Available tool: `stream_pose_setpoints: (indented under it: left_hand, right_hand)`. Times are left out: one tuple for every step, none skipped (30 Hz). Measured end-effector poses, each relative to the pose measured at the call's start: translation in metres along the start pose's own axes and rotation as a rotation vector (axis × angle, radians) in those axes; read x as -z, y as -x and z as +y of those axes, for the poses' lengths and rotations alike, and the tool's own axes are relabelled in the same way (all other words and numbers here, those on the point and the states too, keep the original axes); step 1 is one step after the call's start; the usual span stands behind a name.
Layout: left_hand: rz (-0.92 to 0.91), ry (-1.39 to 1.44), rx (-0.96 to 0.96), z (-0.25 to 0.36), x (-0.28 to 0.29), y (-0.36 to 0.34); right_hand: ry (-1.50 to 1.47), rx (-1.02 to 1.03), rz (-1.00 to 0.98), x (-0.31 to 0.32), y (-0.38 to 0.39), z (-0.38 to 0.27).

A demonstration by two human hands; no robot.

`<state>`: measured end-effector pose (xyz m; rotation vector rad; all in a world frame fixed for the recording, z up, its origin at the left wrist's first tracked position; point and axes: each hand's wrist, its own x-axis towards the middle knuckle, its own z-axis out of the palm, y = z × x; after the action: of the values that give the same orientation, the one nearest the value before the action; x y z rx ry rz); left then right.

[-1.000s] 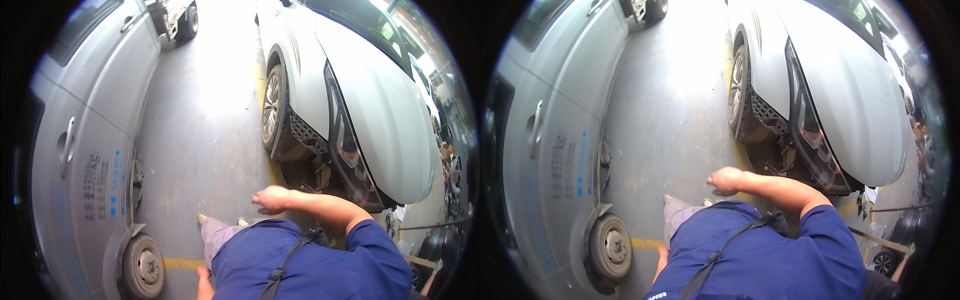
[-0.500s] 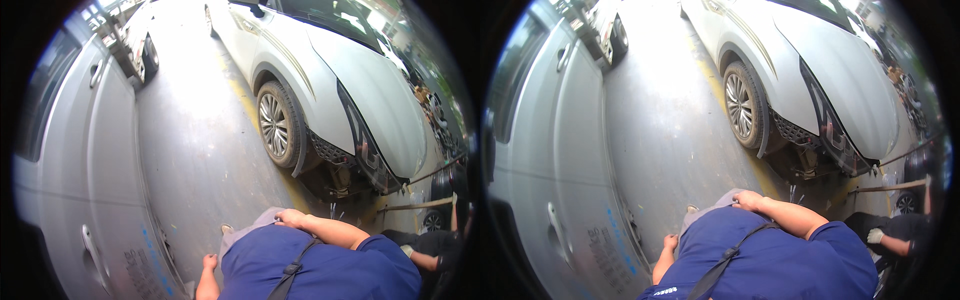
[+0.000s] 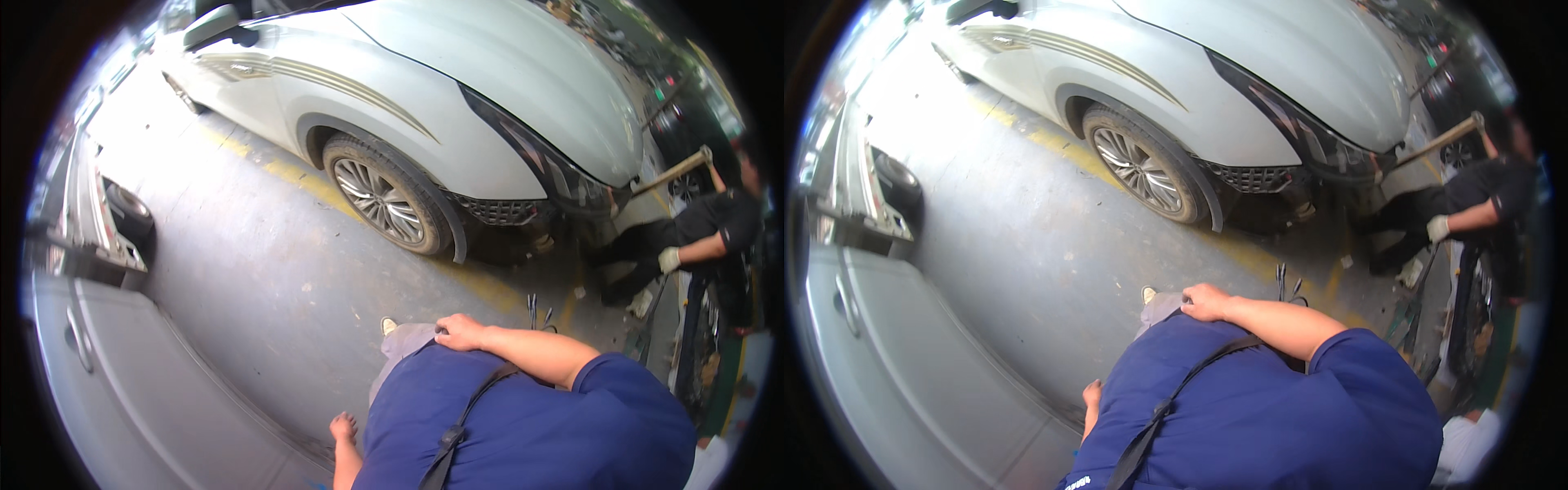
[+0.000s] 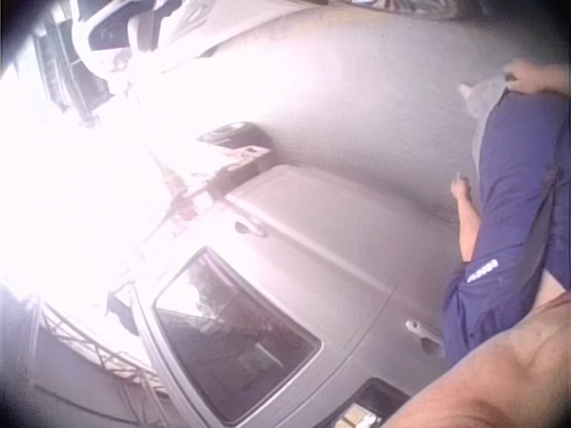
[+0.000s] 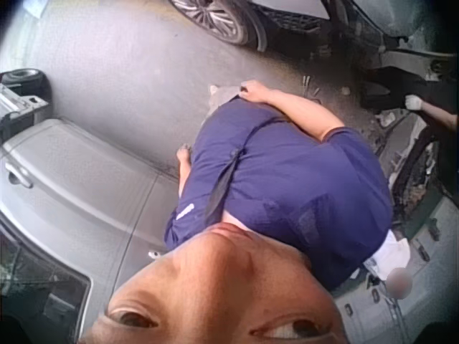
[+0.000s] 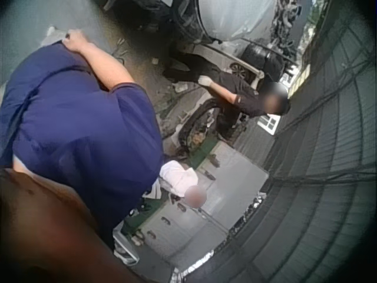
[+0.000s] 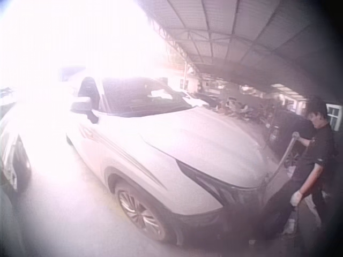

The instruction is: The person aligns and secures a car hood using a hammer and an impact wrench. They repeatedly adjust the hood's position, tap it into place, and fasten bolts under the hood.

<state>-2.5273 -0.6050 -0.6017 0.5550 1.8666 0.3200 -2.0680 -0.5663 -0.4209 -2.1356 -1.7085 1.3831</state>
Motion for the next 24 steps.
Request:
stream_pose_setpoints:
  left_hand:
    - [-0.06,-0.088,-0.106,0.023,-0.003,-0.007]
    - [-0.107,-0.171,-0.21,0.042,-0.003,-0.011]
    - [-0.126,-0.241,-0.297,0.062,-0.007,-0.022]
    - [-0.154,-0.3,-0.376,0.075,-0.011,-0.031]
    - [-0.194,-0.296,-0.309,0.093,-0.009,-0.044]
    - [-0.241,-0.187,-0.216,0.111,-0.012,-0.049]
    - [-0.276,-0.076,-0.123,0.132,-0.012,-0.054]
    - [-0.309,0.029,-0.025,0.151,-0.014,-0.058]
    - [-0.299,0.045,0.003,0.165,-0.014,-0.066]
    - [-0.294,-0.04,-0.006,0.177,-0.014,-0.079]
    - [-0.289,-0.126,-0.016,0.191,-0.013,-0.092]
    - [-0.285,-0.212,-0.022,0.203,-0.011,-0.102]
    - [-0.331,-0.312,-0.025,0.219,-0.009,-0.111]
    - [-0.341,-0.483,-0.04,0.23,-0.006,-0.13]
    - [-0.329,-0.556,-0.086,0.241,-0.005,-0.148]
    - [-0.317,-0.635,-0.135,0.254,-0.007,-0.16]
    - [-0.308,-0.732,-0.23,0.272,-0.013,-0.161]
    - [-0.272,-0.819,-0.292,0.286,-0.022,-0.164]
    - [-0.29,-0.789,-0.304,0.299,-0.032,-0.169]
    - [-0.307,-0.755,-0.317,0.309,-0.043,-0.17]
    - [-0.297,-0.75,-0.332,0.319,-0.058,-0.158]
    - [-0.303,-0.781,-0.377,0.325,-0.074,-0.151]
    - [-0.308,-0.809,-0.417,0.328,-0.091,-0.143]
    - [-0.326,-0.856,-0.459,0.329,-0.113,-0.134]
  right_hand:
    - [-0.023,-0.022,0.003,0.0,-0.004,0.001]
    - [-0.049,-0.044,0.006,0.0,-0.01,0.002]
    - [-0.071,-0.062,0.011,0.002,-0.015,0.002]
    - [-0.096,-0.112,0.037,0.002,-0.014,0.0]
    - [-0.124,-0.163,0.063,0.0,-0.012,-0.003]
    - [-0.148,-0.219,0.09,-0.001,-0.007,-0.005]
    - [-0.186,-0.229,0.135,-0.005,-0.002,-0.002]
    - [-0.227,-0.241,0.181,-0.013,0.008,0.005]
    - [-0.267,-0.246,0.224,-0.022,0.017,0.009]
    - [-0.314,-0.277,0.293,-0.027,0.026,0.01]
    - [-0.424,-0.375,0.357,-0.034,0.039,0.013]
    - [-0.449,-0.442,0.478,-0.046,0.052,0.019]
    - [-0.467,-0.481,0.574,-0.063,0.067,0.03]
    - [-0.506,-0.564,0.622,-0.073,0.084,0.033]
    - [-0.544,-0.643,0.67,-0.082,0.101,0.037]
    - [-0.544,-0.698,0.69,-0.095,0.119,0.043]
    - [-0.546,-0.755,0.71,-0.111,0.138,0.049]
    - [-0.553,-0.81,0.715,-0.135,0.154,0.061]
    - [-0.575,-0.85,0.699,-0.154,0.168,0.071]
    - [-0.588,-0.89,0.678,-0.174,0.177,0.081]
    - [-0.626,-0.947,0.659,-0.19,0.181,0.087]
    - [-0.651,-0.948,0.578,-0.187,0.182,0.086]
    - [-0.7,-0.962,0.453,-0.182,0.185,0.086]
    - [-0.588,-0.921,0.489,-0.205,0.186,0.097]
